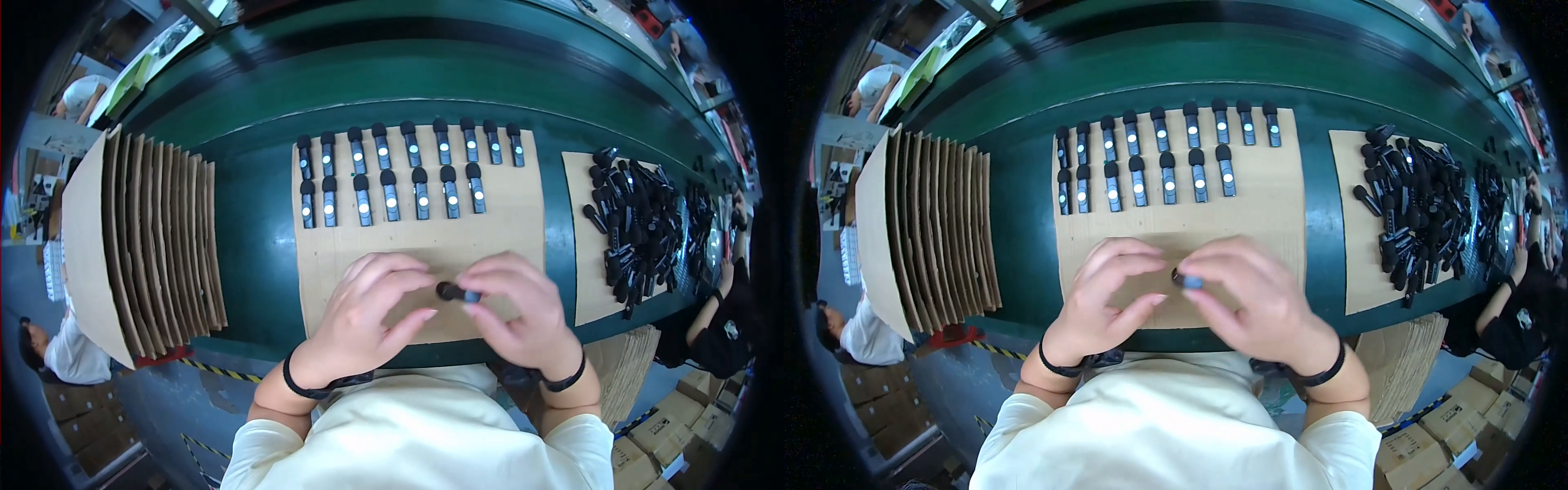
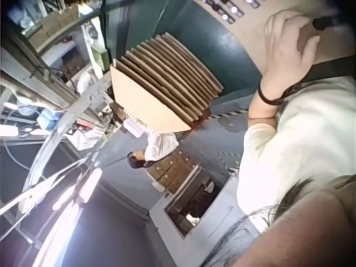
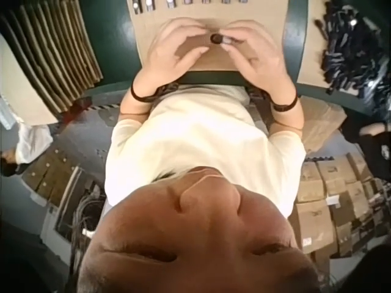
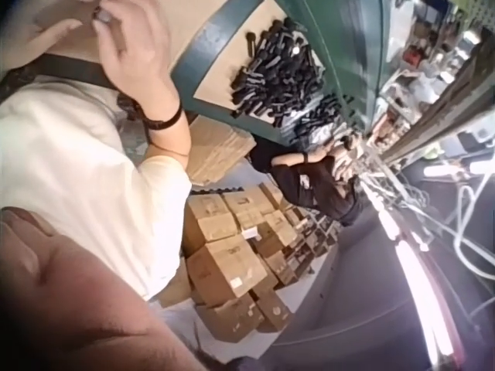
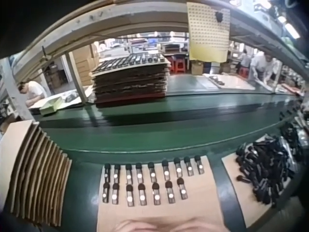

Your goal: The person picks up microphones from a conveyor belt, presses their buttons, and arranges them on a cardboard sheet. Once the sheet is full, they cover it with another cardboard sheet and continue processing more microphones.

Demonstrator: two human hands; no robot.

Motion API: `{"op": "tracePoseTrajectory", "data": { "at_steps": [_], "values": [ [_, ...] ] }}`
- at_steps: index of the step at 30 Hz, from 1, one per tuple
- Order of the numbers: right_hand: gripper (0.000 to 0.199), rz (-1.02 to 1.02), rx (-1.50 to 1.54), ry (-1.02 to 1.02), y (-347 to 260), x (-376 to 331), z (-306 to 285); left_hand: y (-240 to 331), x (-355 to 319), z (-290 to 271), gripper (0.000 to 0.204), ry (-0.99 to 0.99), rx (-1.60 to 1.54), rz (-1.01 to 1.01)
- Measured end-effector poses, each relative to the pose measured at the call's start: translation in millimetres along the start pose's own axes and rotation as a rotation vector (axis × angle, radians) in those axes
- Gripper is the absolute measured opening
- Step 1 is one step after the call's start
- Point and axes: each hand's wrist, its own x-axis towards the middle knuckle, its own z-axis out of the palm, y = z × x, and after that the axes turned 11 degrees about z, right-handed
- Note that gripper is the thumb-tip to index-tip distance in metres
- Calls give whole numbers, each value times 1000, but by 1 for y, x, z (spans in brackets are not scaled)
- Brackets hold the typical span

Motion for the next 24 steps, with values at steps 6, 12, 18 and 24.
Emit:
{"op": "tracePoseTrajectory", "data": {
  "at_steps": [6,12,18,24],
  "values": [
    [23,118,-326,119,45,19,-42,-4,-9,-13,30,13,38,-69],
    [22,-17,-586,69,76,18,-42,-8,-16,-21,27,59,52,-98],
    [22,-35,-693,-32,82,18,-38,-12,-23,-31,26,101,90,-148],
    [25,-33,-699,50,92,27,-39,-11,-21,-31,25,102,78,-149]
  ]
}}
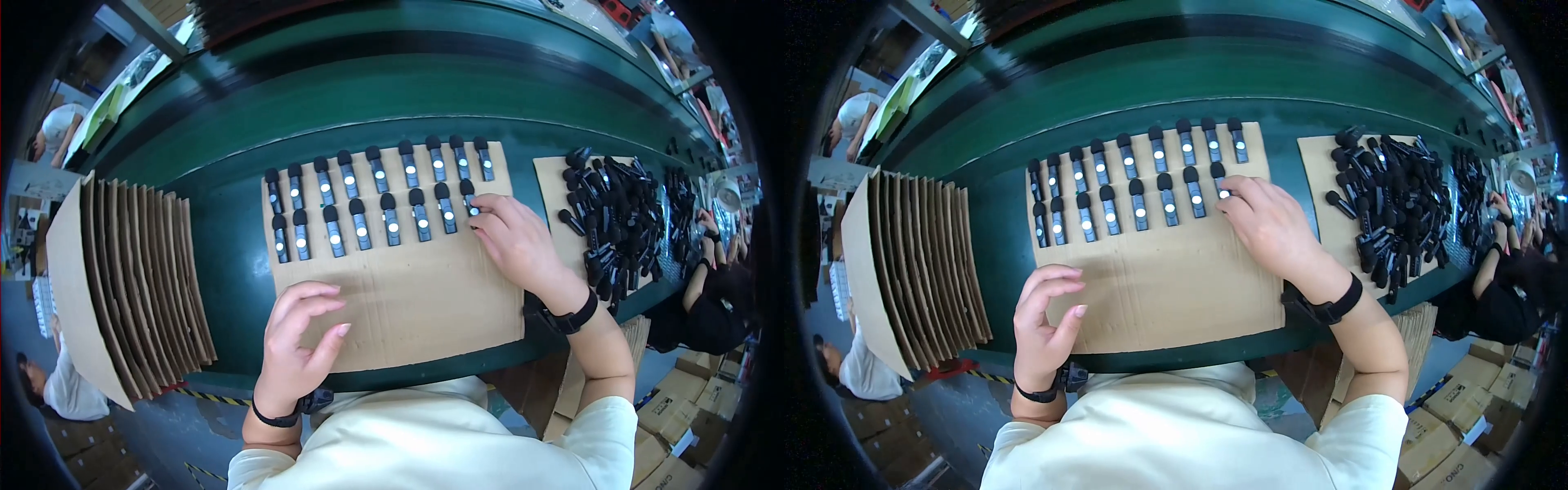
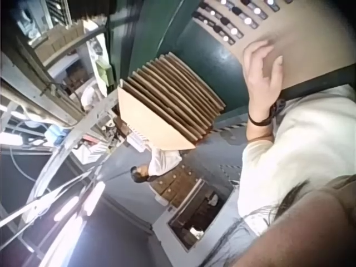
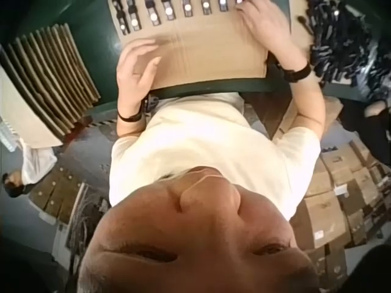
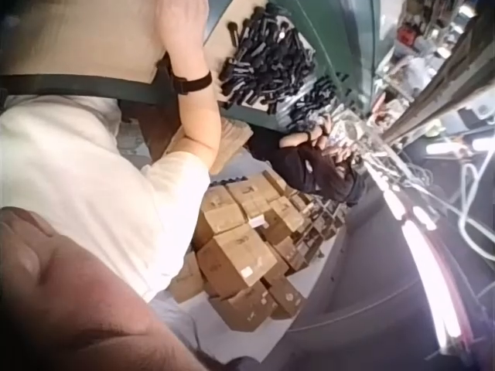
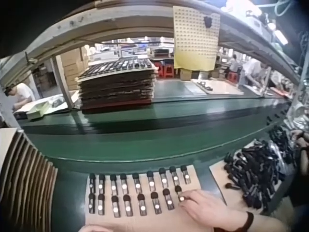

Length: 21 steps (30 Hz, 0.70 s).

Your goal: The person picks up microphones from a conveyor belt, presses their buttons, and arranges them on a cardboard sheet. Once the sheet is full, they cover it with another cardboard sheet and continue processing more microphones.

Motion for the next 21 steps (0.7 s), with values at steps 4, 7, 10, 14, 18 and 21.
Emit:
{"op": "tracePoseTrajectory", "data": {
  "at_steps": [4,7,10,14,18,21],
  "values": [
    [27,51,10,41,0,-9,-14,1,-3,1,24,-5,-15,-9],
    [29,114,10,91,7,-20,-26,-1,-2,2,23,-2,9,-27],
    [30,325,-68,133,36,-42,-42,-2,0,2,23,-1,6,-22],
    [25,532,-379,177,62,-66,-51,1,2,4,23,-7,-7,-8],
    [21,553,-498,156,77,-76,-45,3,2,6,23,-16,-10,0],
    [20,527,-512,176,76,-78,-45,6,4,6,24,-28,-8,9]
  ]
}}
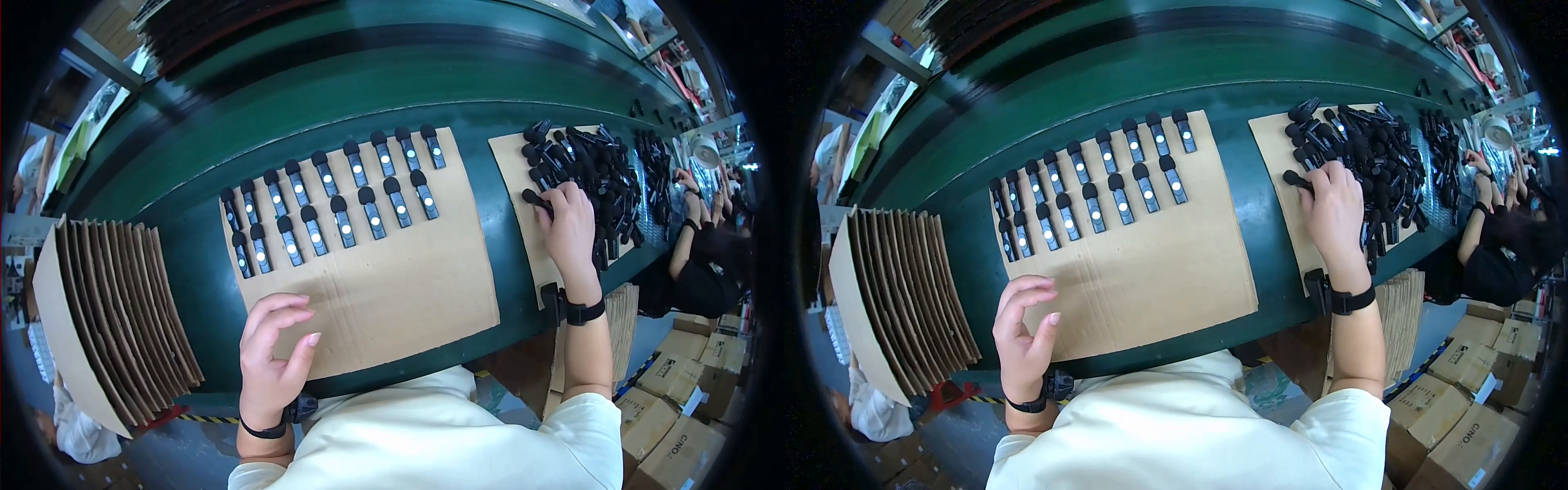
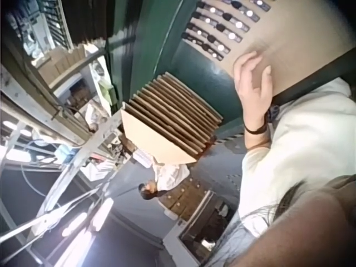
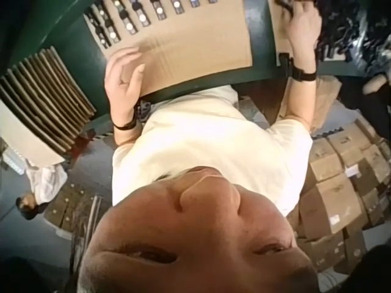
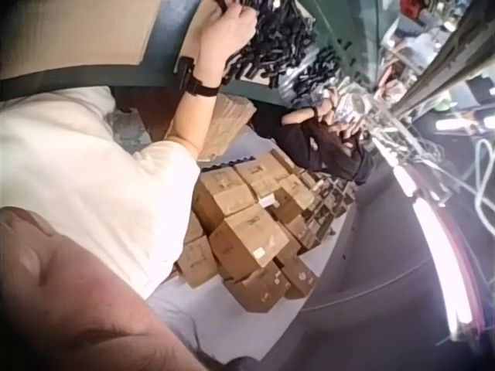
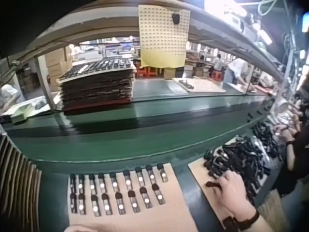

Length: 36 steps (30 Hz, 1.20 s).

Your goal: The person picks up microphones from a conveyor belt, presses their buttons, and arranges them on a cardboard sheet. Once the sheet is full, they cover it with another cardboard sheet and continue processing more microphones.

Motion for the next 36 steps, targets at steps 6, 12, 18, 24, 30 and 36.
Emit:
{"op": "tracePoseTrajectory", "data": {
  "at_steps": [6,12,18,24,30,36],
  "values": [
    [21,-28,510,-89,-48,-13,-48,3,1,0,26,-15,-7,3],
    [22,-304,878,-232,-113,-22,-83,18,18,14,28,-73,-126,88],
    [29,-453,1053,-297,-154,-33,-84,28,28,19,29,-81,-198,101],
    [29,-232,1399,-574,-169,-46,-73,19,17,21,29,26,-174,257],
    [27,-269,1435,-613,-166,-52,-63,20,15,21,28,29,-171,259],
    [29,-370,1346,-444,-167,-52,-63,26,17,19,30,3,-156,186]
  ]
}}
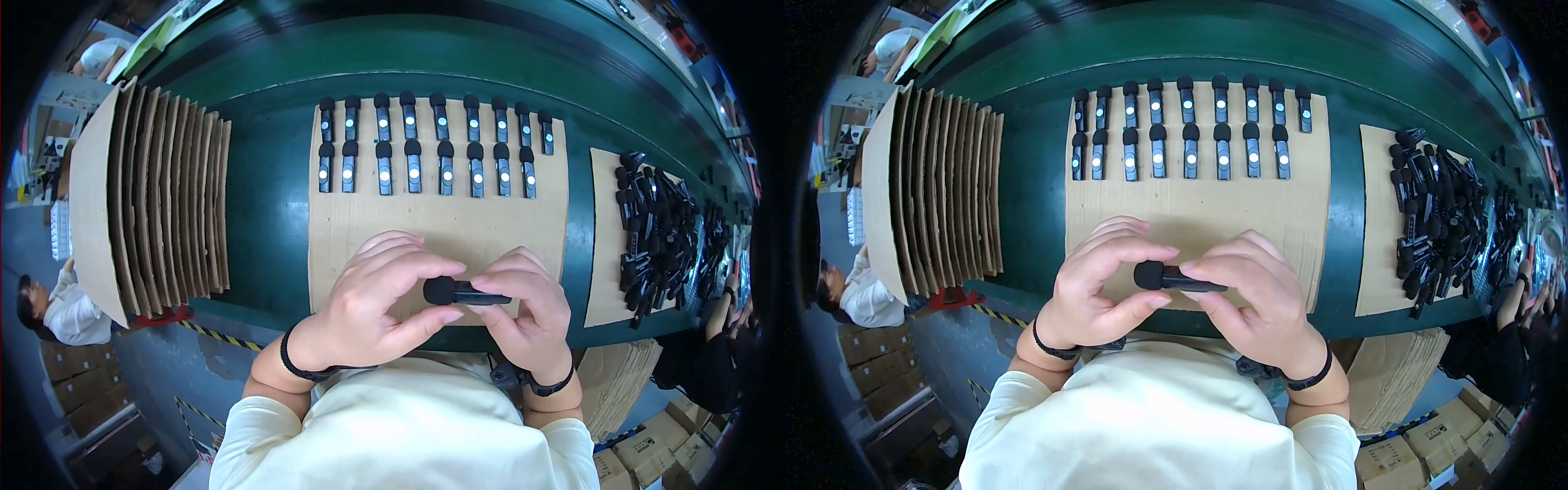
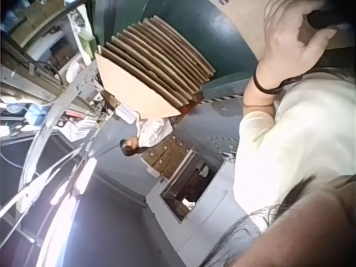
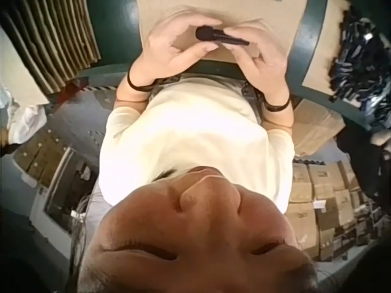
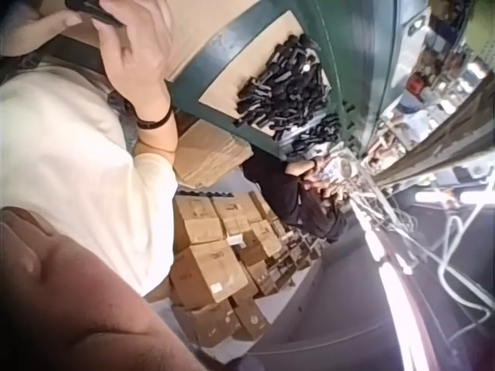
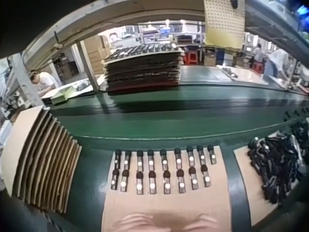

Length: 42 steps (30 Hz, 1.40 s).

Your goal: The person picks up microphones from a conveyor belt, presses their buttons, and arranges them on a cardboard sheet. Once the sheet is full, they cover it with another cardboard sheet and continue processing more microphones.

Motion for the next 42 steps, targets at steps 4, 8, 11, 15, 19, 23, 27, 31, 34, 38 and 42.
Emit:
{"op": "tracePoseTrajectory", "data": {
  "at_steps": [4,8,11,15,19,23,27,31,34,38,42],
  "values": [
    [29,25,-13,51,-7,2,6,-3,-2,3,30,10,8,25],
    [30,-6,-73,93,-5,3,8,-5,-2,4,30,15,32,65],
    [30,-38,-116,101,-5,4,8,-5,-1,4,31,11,32,77],
    [30,-58,-130,96,-5,5,8,-6,-1,4,31,4,40,87],
    [32,-72,-138,98,-6,6,7,-6,-2,3,30,2,45,84],
    [36,-76,-149,101,-7,7,7,-6,-1,2,30,0,44,85],
    [34,-82,-147,101,-7,7,8,-6,-2,2,29,1,35,82],
    [30,-85,-146,97,-6,6,8,-4,0,3,28,40,-4,48],
    [29,-98,-146,93,-4,6,8,-6,-1,2,28,31,-9,30],
    [30,-135,-147,65,0,6,9,-10,-2,1,27,-22,17,40],
    [36,23,6,79,2,3,9,-10,-3,2,27,5,36,62]
  ]
}}
